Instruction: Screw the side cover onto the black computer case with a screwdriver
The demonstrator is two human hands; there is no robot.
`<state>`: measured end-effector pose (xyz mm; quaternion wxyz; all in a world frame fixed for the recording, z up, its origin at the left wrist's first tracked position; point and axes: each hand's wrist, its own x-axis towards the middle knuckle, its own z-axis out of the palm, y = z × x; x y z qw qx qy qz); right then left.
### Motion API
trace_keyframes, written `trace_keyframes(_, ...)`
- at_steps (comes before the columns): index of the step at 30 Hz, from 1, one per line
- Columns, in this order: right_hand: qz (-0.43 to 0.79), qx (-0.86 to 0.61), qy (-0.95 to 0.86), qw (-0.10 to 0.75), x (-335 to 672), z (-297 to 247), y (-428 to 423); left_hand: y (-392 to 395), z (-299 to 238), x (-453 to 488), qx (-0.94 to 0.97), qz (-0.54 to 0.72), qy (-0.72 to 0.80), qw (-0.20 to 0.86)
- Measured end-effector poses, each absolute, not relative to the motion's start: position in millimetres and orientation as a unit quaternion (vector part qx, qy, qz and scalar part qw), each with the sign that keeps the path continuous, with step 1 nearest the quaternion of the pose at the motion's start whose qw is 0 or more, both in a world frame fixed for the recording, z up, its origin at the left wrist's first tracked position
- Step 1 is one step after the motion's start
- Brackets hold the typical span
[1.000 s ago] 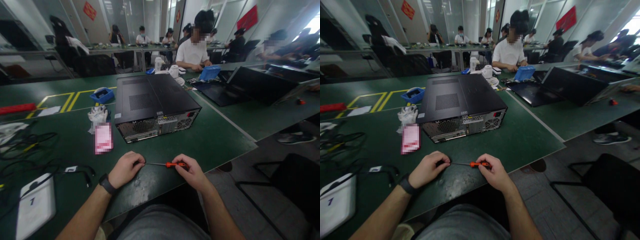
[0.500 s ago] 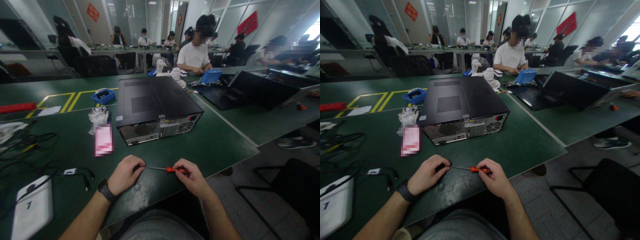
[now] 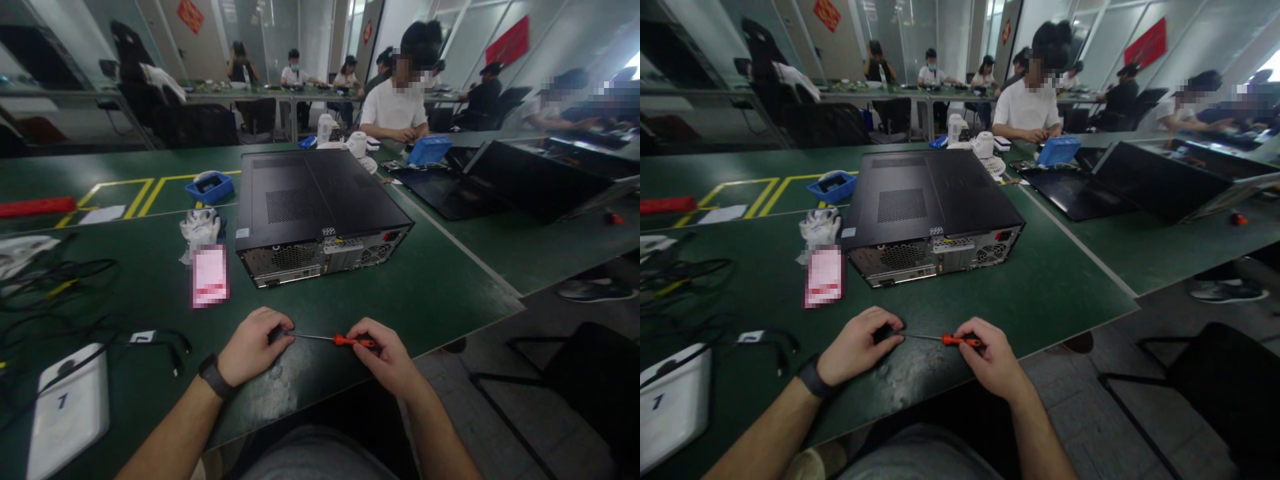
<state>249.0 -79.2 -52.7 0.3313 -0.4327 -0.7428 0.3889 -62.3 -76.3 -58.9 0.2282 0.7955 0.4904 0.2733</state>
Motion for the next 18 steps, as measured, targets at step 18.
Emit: trace_keyframes(18,0.327,-0.406,-0.797,0.304,241.5,-51.7,-80.3,-75.3,-53.5,-60.6,0.769,0.322,0.5,0.235)
